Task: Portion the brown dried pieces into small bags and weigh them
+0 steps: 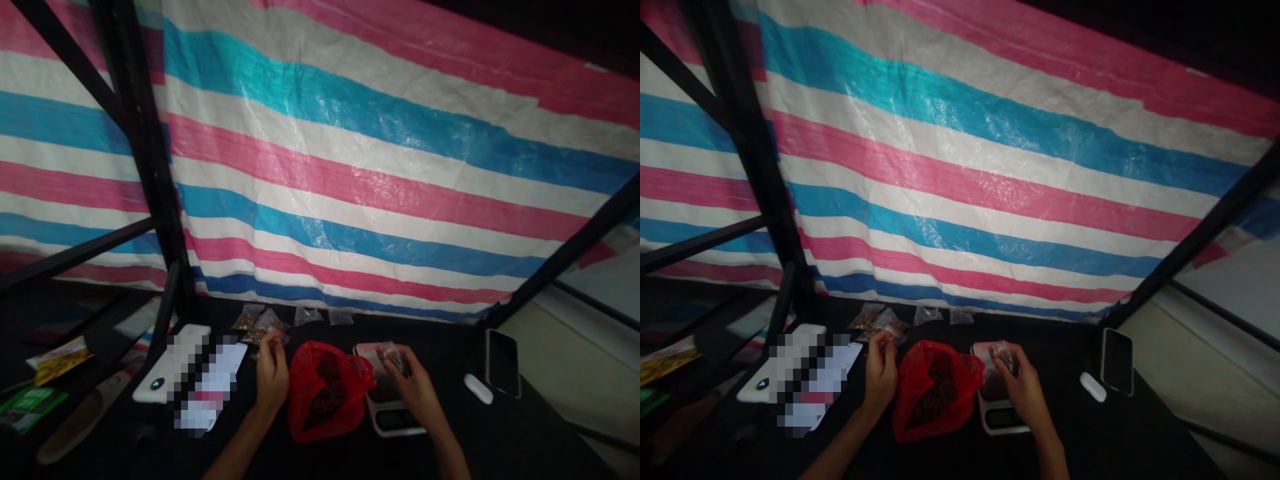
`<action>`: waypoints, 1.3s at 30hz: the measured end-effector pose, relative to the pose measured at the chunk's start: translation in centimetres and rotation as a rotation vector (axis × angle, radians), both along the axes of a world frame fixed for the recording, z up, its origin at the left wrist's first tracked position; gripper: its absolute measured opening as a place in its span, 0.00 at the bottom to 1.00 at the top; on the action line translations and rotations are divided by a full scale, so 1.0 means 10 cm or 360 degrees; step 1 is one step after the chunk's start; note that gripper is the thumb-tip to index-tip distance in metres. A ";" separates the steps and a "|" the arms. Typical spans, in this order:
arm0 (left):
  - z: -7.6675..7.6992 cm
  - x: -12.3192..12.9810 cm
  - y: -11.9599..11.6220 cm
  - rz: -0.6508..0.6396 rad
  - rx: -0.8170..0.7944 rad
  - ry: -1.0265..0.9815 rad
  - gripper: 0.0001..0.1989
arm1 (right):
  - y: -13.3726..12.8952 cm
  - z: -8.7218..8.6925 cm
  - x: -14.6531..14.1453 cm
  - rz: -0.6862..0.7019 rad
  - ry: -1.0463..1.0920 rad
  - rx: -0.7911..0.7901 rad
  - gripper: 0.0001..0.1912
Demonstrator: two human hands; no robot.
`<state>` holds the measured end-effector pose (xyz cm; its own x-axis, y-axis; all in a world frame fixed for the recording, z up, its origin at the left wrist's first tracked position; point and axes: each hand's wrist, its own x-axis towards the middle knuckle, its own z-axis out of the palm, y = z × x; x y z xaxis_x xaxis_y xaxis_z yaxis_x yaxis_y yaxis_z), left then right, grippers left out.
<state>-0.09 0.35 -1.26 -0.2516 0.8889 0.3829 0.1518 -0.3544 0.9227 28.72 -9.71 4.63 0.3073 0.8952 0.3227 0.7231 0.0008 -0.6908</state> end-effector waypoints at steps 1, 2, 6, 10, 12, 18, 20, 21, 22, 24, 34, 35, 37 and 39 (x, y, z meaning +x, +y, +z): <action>0.01 0.00 0.00 0.0000 0.0005 -0.0001 0.13 | -0.01 0.07 -0.10 0.0049 0.0039 0.0004 0.23; 0.01 0.00 -0.01 -0.0004 0.0009 -0.0002 0.13 | -0.03 0.15 -0.22 0.0114 0.0124 0.0013 0.21; 0.03 0.01 -0.02 -0.0028 0.0013 -0.0010 0.13 | -0.02 0.43 -0.70 0.0470 0.0025 -0.0242 0.13; 0.03 0.01 -0.03 -0.0018 0.0002 -0.0013 0.14 | 0.09 0.48 -0.93 0.0554 -0.0288 -0.0327 0.15; 0.04 0.00 -0.04 -0.0009 0.0003 -0.0009 0.14 | 0.14 0.42 -0.95 0.0520 -0.0307 -0.0300 0.17; 0.05 -0.02 -0.04 -0.0002 0.0010 0.0011 0.14 | 0.09 0.21 -0.71 0.0391 -0.0046 -0.0154 0.18; 0.06 -0.02 -0.04 -0.0019 0.0018 0.0020 0.14 | 0.05 0.15 -0.52 0.0273 0.0182 -0.0031 0.19; 0.07 -0.02 -0.04 -0.0031 0.0023 0.0024 0.14 | 0.04 0.12 -0.42 0.0214 0.0262 0.0014 0.20; 0.07 -0.01 -0.04 -0.0044 0.0026 0.0027 0.14 | 0.04 0.09 -0.31 0.0145 0.0304 0.0053 0.22; 0.07 0.00 -0.05 -0.0064 0.0030 0.0030 0.15 | 0.05 0.03 -0.11 0.0046 0.0270 -0.0001 0.26; 0.06 -0.02 -0.03 -0.0043 0.0026 0.0056 0.13 | -0.20 -0.28 0.66 -0.0249 0.0208 0.0134 0.32; 0.05 -0.01 -0.03 -0.0039 0.0025 0.0060 0.13 | -0.24 -0.35 0.73 -0.0331 0.0228 0.0160 0.33; 0.04 0.00 -0.03 -0.0045 0.0024 0.0068 0.13 | -0.29 -0.50 0.82 -0.0445 0.0239 0.0181 0.34; 0.03 0.02 -0.04 -0.0064 0.0029 0.0077 0.14 | -0.29 -0.62 0.86 -0.0488 0.0212 0.0180 0.33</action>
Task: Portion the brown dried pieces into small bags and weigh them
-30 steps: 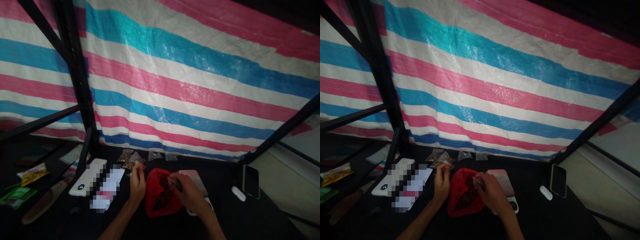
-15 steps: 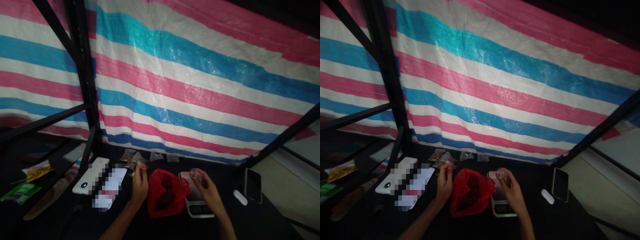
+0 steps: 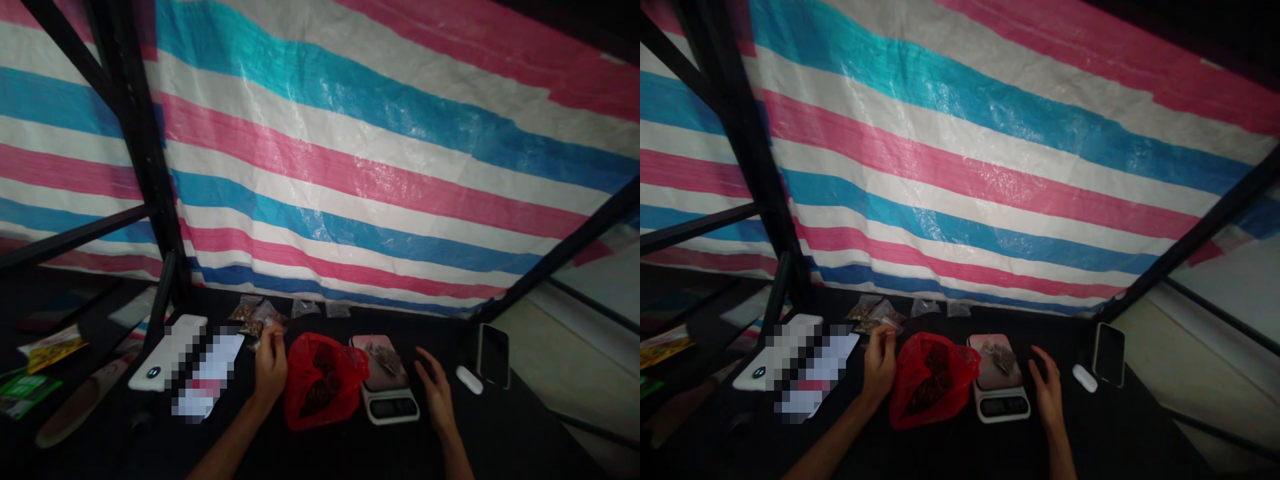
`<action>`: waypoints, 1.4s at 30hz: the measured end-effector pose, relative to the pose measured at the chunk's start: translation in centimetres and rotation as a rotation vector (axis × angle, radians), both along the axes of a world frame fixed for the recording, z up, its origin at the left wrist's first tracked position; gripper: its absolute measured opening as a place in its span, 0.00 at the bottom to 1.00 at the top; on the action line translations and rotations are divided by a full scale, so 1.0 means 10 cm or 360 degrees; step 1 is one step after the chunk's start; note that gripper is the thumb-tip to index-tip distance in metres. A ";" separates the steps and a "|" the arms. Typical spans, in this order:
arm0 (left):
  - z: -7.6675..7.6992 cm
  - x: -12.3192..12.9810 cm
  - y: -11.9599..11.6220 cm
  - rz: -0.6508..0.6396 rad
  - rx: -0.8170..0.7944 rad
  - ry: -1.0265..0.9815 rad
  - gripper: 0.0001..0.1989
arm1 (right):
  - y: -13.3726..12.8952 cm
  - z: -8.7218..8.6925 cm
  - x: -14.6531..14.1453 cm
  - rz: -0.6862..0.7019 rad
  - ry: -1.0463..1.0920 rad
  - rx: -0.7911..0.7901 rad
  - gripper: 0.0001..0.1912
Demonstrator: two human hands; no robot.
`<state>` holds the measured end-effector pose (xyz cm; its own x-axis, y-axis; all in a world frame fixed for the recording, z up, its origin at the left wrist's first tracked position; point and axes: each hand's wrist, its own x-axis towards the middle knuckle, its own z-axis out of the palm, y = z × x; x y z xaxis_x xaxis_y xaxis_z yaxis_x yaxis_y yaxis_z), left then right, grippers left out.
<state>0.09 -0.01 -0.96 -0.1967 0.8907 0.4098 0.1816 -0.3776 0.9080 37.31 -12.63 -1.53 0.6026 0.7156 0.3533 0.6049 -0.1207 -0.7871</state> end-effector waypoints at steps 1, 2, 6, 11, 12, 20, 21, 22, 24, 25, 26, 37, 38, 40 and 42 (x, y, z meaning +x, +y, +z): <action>-0.01 0.01 0.00 -0.0010 0.0004 0.0006 0.14 | 0.01 -0.04 0.00 -0.0008 -0.0018 -0.0003 0.32; -0.02 0.01 -0.01 -0.0019 0.0007 0.0011 0.14 | 0.02 -0.06 0.00 -0.0009 -0.0037 -0.0006 0.31; -0.05 0.00 -0.01 -0.0016 0.0001 0.0029 0.14 | 0.06 -0.10 -0.03 0.0006 -0.0113 -0.0010 0.32; -0.06 -0.04 0.02 0.0034 -0.0013 0.0037 0.14 | 0.05 -0.09 -0.04 0.0025 -0.0165 -0.0034 0.32; -0.06 -0.05 0.03 0.0036 -0.0013 0.0039 0.14 | 0.04 -0.09 -0.04 0.0032 -0.0175 -0.0037 0.32; 0.00 -0.05 0.00 0.0022 0.0035 0.0064 0.14 | 0.11 0.12 -0.22 0.0154 -0.0311 -0.0055 0.28; 0.02 -0.04 0.00 0.0020 0.0049 0.0064 0.14 | 0.14 0.16 -0.26 0.0187 -0.0332 -0.0063 0.27; 0.03 -0.04 -0.01 0.0016 0.0064 0.0063 0.14 | 0.18 0.20 -0.31 0.0224 -0.0351 -0.0073 0.25; 0.05 -0.03 -0.01 0.0001 0.0100 0.0063 0.13 | 0.27 0.27 -0.39 0.0309 -0.0378 -0.0098 0.25; 0.06 -0.03 -0.01 -0.0011 0.0122 0.0064 0.13 | 0.32 0.31 -0.42 0.0356 -0.0383 -0.0113 0.25; 0.06 -0.03 -0.02 -0.0031 0.0148 0.0067 0.13 | 0.36 0.34 -0.45 0.0401 -0.0382 -0.0125 0.25; 0.56 -0.15 -0.37 -0.0659 0.0598 0.0360 0.08 | 0.13 0.71 -1.58 0.0477 0.0002 0.0171 0.24; 0.64 -0.12 -0.42 -0.0732 0.0569 0.0444 0.05 | 0.14 0.76 -1.73 0.0531 0.0013 0.0227 0.22; 0.75 -0.02 -0.46 -0.0817 0.0425 0.0547 0.13 | 0.23 0.85 -1.95 0.0653 0.0016 0.0310 0.20; 0.77 0.09 -0.40 -0.0796 0.0257 0.0388 0.10 | 0.38 0.91 -2.08 0.0719 0.0019 0.0386 0.20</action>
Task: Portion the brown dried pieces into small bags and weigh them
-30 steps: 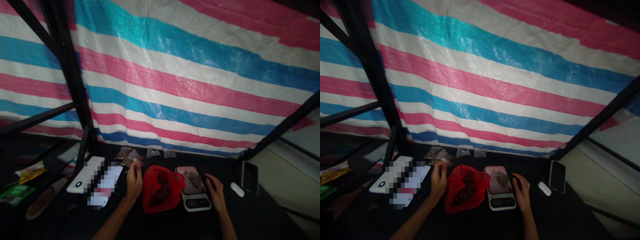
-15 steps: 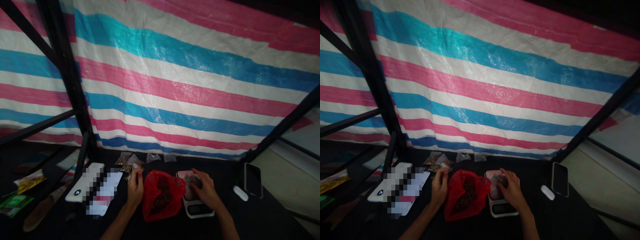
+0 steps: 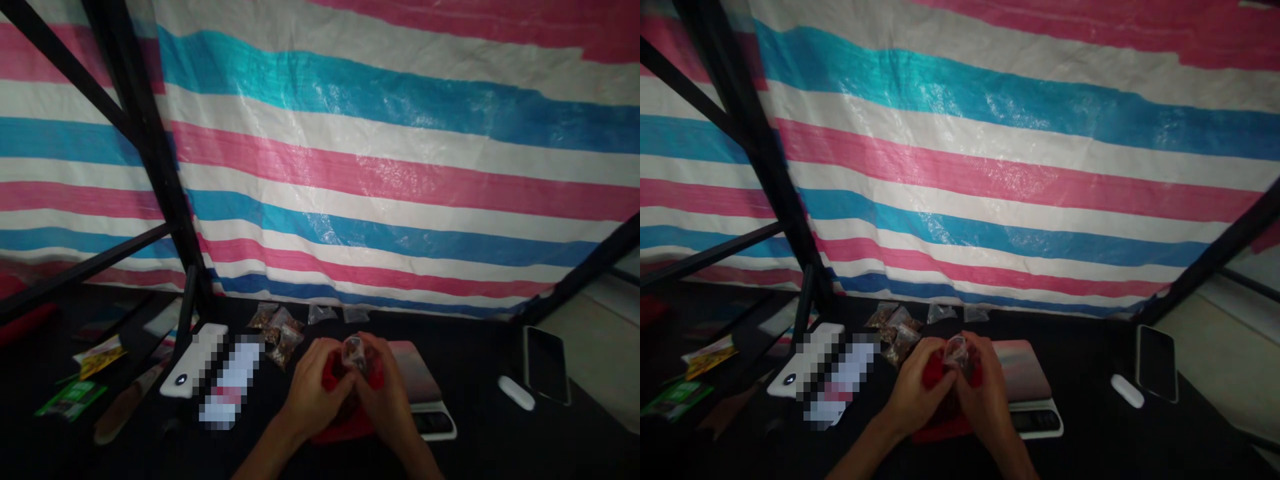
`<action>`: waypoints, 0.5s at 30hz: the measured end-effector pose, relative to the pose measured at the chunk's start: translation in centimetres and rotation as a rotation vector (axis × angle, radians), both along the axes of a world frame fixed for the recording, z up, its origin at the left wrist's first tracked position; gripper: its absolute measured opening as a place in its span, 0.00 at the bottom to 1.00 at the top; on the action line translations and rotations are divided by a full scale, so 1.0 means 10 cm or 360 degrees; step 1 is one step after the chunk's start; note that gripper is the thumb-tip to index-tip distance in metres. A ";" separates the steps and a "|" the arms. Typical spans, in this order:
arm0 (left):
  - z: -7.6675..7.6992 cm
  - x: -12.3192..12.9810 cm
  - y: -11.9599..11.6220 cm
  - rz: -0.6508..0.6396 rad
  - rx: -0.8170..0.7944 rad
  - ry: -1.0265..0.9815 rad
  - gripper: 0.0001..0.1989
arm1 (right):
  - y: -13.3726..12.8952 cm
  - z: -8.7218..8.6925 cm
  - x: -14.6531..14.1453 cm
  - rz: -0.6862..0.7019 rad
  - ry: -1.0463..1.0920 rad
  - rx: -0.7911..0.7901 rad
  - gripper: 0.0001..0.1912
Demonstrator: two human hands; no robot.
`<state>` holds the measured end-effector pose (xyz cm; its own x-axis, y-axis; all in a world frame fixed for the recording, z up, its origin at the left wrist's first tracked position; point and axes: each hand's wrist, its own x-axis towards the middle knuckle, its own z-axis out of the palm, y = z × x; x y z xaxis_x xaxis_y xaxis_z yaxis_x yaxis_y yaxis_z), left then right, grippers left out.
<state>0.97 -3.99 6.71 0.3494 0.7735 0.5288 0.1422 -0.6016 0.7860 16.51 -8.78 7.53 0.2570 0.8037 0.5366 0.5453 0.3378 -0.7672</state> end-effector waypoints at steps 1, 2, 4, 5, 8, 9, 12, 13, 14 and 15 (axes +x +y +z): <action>-0.02 0.04 0.06 0.0042 -0.0106 -0.0127 0.09 | 0.08 0.01 -0.03 0.0057 -0.0022 -0.0001 0.20; -0.06 0.07 0.14 0.0084 -0.0201 -0.0246 0.11 | 0.16 0.02 -0.05 0.0122 -0.0051 -0.0017 0.21; -0.16 0.08 0.31 0.0110 -0.0373 -0.0419 0.16 | 0.32 0.01 -0.06 0.0276 -0.0075 -0.0081 0.27; -0.21 0.08 0.39 0.0107 -0.0435 -0.0466 0.18 | 0.39 -0.01 -0.06 0.0350 -0.0050 -0.0116 0.29; -0.33 0.06 0.53 0.0124 -0.0525 -0.0506 0.22 | 0.55 -0.07 -0.08 0.0434 0.0137 -0.0239 0.22; -0.36 0.05 0.55 0.0141 -0.0534 -0.0502 0.23 | 0.59 -0.10 -0.09 0.0426 0.0184 -0.0274 0.18; -0.44 0.04 0.53 0.0196 -0.0553 -0.0468 0.23 | 0.63 -0.18 -0.15 0.0329 0.0243 -0.0348 0.12; -0.47 0.04 0.52 0.0224 -0.0557 -0.0452 0.23 | 0.63 -0.21 -0.17 0.0293 0.0244 -0.0362 0.12; -0.49 0.03 0.50 0.0246 -0.0559 -0.0438 0.23 | 0.62 -0.23 -0.18 0.0256 0.0242 -0.0375 0.12; -0.51 0.02 0.49 0.0248 -0.0560 -0.0426 0.23 | 0.60 -0.24 -0.18 0.0225 0.0231 -0.0386 0.12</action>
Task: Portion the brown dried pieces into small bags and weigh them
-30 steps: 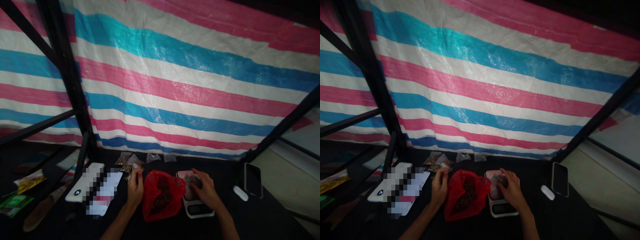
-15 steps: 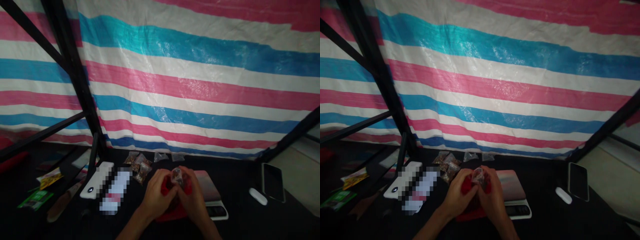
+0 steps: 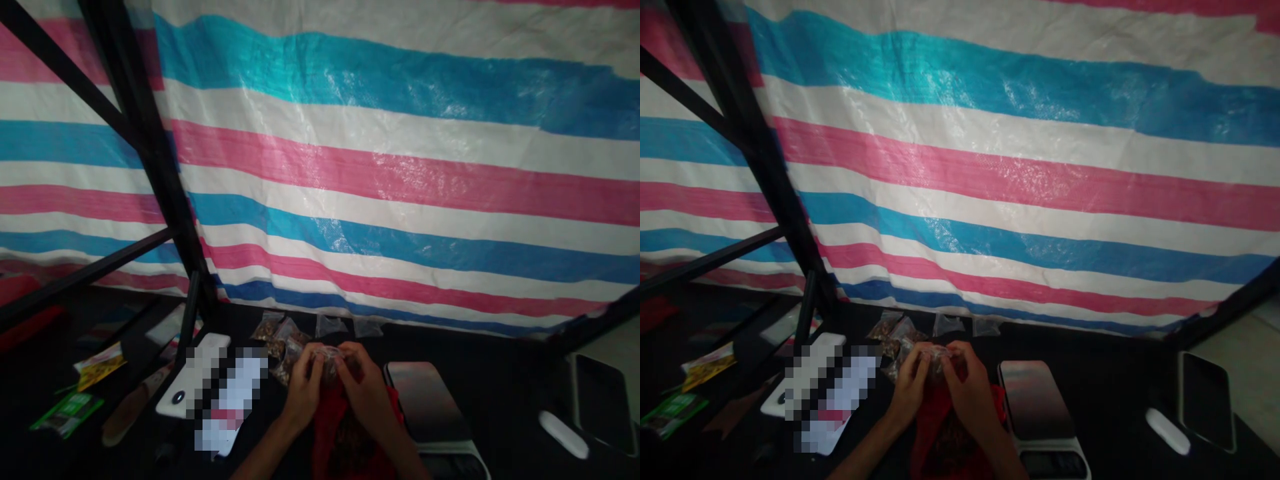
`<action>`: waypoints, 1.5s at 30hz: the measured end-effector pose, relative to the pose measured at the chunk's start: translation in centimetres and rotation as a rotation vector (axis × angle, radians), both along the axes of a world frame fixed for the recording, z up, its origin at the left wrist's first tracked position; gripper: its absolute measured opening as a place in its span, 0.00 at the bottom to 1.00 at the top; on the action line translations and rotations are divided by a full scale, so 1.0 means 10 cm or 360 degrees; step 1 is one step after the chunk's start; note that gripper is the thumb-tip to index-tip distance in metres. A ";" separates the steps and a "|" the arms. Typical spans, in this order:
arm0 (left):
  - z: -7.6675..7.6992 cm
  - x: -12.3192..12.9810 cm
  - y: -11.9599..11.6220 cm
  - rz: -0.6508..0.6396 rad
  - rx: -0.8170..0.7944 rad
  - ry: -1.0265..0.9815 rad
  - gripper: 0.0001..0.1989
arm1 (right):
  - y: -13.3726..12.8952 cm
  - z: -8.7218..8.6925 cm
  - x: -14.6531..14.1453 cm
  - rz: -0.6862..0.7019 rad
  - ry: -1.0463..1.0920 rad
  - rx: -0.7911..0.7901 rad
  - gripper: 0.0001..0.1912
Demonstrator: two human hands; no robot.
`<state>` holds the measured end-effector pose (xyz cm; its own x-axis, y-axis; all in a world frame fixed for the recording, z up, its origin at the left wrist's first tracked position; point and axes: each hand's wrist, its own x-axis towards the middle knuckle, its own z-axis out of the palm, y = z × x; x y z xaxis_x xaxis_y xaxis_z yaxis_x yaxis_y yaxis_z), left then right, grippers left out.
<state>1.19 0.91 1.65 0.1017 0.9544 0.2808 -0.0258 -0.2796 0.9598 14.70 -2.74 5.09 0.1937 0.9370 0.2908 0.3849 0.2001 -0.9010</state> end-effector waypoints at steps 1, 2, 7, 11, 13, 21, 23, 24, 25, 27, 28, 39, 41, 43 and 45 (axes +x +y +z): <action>-0.01 -0.01 -0.01 -0.0012 0.0001 0.0004 0.23 | -0.01 -0.01 0.00 -0.0019 -0.0016 -0.0005 0.12; -0.02 -0.02 -0.01 -0.0035 -0.0001 0.0001 0.23 | -0.03 -0.01 0.01 -0.0035 -0.0031 -0.0005 0.12; -0.03 -0.04 -0.04 -0.0092 0.0003 0.0022 0.24 | -0.07 0.01 0.07 -0.0079 -0.0049 0.0040 0.13; -0.05 -0.03 -0.08 -0.0043 0.0036 0.0064 0.25 | -0.08 0.01 0.05 -0.0008 -0.0032 0.0058 0.14; -0.06 -0.03 -0.09 -0.0016 0.0063 0.0097 0.25 | -0.08 0.01 0.03 0.0003 -0.0005 0.0038 0.15; -0.09 -0.09 -0.03 -0.0089 0.0318 0.0282 0.20 | -0.09 0.03 0.05 -0.0020 0.0053 -0.0062 0.14; -0.08 -0.11 -0.02 -0.0122 0.0387 0.0341 0.18 | -0.09 0.04 0.06 0.0002 0.0057 -0.0082 0.14; -0.08 -0.12 -0.02 -0.0128 0.0402 0.0363 0.18 | -0.09 0.04 0.07 0.0012 0.0048 -0.0089 0.13; -0.08 -0.12 -0.02 -0.0121 0.0403 0.0376 0.18 | -0.09 0.03 0.07 0.0014 0.0037 -0.0089 0.13; -0.09 -0.12 -0.01 -0.0088 0.0379 0.0378 0.18 | -0.08 0.02 0.08 0.0003 0.0019 -0.0084 0.12; -0.10 -0.11 -0.01 -0.0070 0.0359 0.0371 0.18 | -0.08 0.01 0.08 -0.0010 0.0020 -0.0086 0.11; -0.19 0.01 -0.13 -0.0107 0.0154 0.0347 0.19 | -0.05 -0.10 0.10 -0.0083 -0.0107 -0.0003 0.07; -0.18 0.03 -0.14 -0.0071 0.0118 0.0323 0.19 | -0.05 -0.09 0.11 -0.0032 -0.0089 -0.0007 0.06; -0.18 0.04 -0.14 -0.0041 0.0106 0.0307 0.19 | -0.05 -0.09 0.10 -0.0017 -0.0088 -0.0016 0.06; -0.18 0.05 -0.14 -0.0024 0.0100 0.0301 0.19 | -0.05 -0.08 0.09 -0.0037 -0.0118 -0.0025 0.06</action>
<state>1.71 -0.46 -0.13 0.1723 0.9335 0.3145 0.1489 -0.3403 0.9285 15.63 -3.22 4.31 0.1939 0.9370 0.2907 0.4551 0.1766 -0.8728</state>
